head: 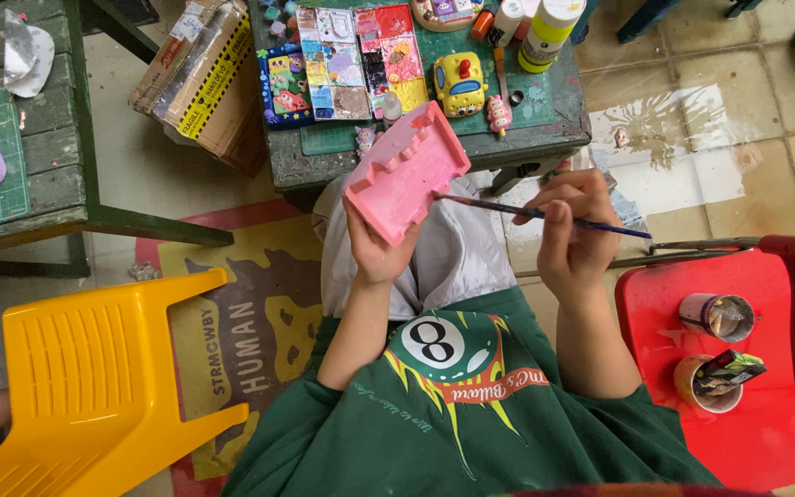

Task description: The person sits on the floor at a low table and paints small plaster figurines with a paintbrush, dipping the brush in paint and coating the figurines and a pink tray-shaped piece. They turn the pieces while painting, set finished ones on the table, and reach for other items near the end.

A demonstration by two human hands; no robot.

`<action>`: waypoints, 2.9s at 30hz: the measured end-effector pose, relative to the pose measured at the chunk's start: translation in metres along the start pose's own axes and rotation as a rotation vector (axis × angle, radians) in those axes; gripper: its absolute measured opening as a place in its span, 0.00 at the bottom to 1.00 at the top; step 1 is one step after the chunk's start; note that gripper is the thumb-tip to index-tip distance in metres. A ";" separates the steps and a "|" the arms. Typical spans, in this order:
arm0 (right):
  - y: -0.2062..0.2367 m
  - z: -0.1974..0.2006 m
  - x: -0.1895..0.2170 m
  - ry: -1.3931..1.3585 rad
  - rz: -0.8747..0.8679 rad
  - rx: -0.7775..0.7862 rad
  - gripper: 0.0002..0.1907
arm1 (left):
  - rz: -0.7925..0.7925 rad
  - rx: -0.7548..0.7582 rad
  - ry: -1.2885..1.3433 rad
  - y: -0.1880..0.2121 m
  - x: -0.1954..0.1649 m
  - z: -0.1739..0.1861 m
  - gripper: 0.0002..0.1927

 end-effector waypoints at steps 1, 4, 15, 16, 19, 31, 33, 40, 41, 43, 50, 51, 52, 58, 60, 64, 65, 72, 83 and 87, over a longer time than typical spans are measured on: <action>0.001 0.002 0.000 -0.036 -0.010 -0.045 0.10 | -0.006 -0.003 -0.011 0.000 0.000 0.001 0.36; 0.005 0.000 0.001 -0.101 -0.057 -0.046 0.10 | -0.015 0.098 0.107 -0.001 -0.001 -0.002 0.33; 0.018 0.006 0.001 0.231 0.168 -0.035 0.12 | -0.076 -0.028 0.064 -0.009 -0.010 -0.038 0.34; 0.018 0.004 0.002 0.236 0.196 0.021 0.10 | -0.083 -0.031 0.060 -0.009 -0.010 -0.039 0.34; 0.017 -0.001 0.003 0.170 0.265 0.051 0.10 | -0.080 -0.011 0.085 -0.009 -0.010 -0.038 0.35; 0.037 0.003 -0.024 -0.171 -0.061 -0.465 0.11 | -0.030 -0.069 0.069 -0.014 -0.022 -0.056 0.30; 0.047 0.005 -0.036 -0.362 -0.171 -0.643 0.11 | 0.012 -0.055 0.134 -0.016 -0.025 -0.057 0.30; 0.073 0.010 -0.054 -0.561 -0.323 -0.832 0.08 | 0.026 0.006 0.171 -0.020 -0.019 -0.039 0.33; 0.073 0.010 -0.053 -0.549 -0.332 -0.841 0.08 | 0.019 -0.005 0.151 -0.021 -0.018 -0.034 0.33; 0.070 0.009 -0.046 -0.467 -0.284 -0.736 0.08 | 0.003 -0.030 0.111 -0.023 -0.013 -0.025 0.33; 0.058 -0.010 -0.008 -0.102 0.043 -0.332 0.11 | 0.002 -0.031 0.114 -0.029 0.002 -0.014 0.32; 0.058 -0.011 -0.008 -0.154 0.021 -0.415 0.12 | 0.010 -0.017 0.123 -0.029 0.002 -0.016 0.32; 0.058 -0.012 -0.011 -0.205 -0.003 -0.498 0.12 | 0.020 -0.004 0.133 -0.028 0.002 -0.017 0.31; 0.062 0.002 -0.040 -0.266 -0.191 -0.636 0.19 | 0.158 0.108 0.246 -0.026 -0.008 -0.023 0.30; 0.067 0.006 -0.047 -0.229 -0.231 -0.544 0.21 | 0.186 0.066 0.200 -0.027 -0.007 -0.021 0.31; 0.082 0.003 -0.058 -0.130 -0.259 -0.411 0.22 | 0.211 0.036 0.246 -0.033 0.007 -0.016 0.30; 0.087 0.001 -0.060 -0.098 -0.265 -0.378 0.22 | 0.219 0.028 0.261 -0.034 0.012 -0.014 0.30; 0.119 -0.017 -0.075 -0.198 -0.423 -0.320 0.18 | 0.276 -0.036 0.310 -0.045 0.050 0.000 0.31; 0.137 -0.007 -0.099 -0.225 -0.425 -0.338 0.17 | 0.180 -0.211 0.208 -0.022 -0.013 0.040 0.31; 0.136 -0.009 -0.107 -0.223 -0.427 -0.334 0.17 | 0.027 -0.329 0.020 0.004 -0.086 0.057 0.30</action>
Point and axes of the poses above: each hand's wrist, its own y-axis away from the middle knuckle, its own z-axis out of the back of the hand, x = y × z, the point moved 3 cm from there along -y, towards the middle knuckle, and after that the axes turned 15 degrees about z, right-handed, at the moved point
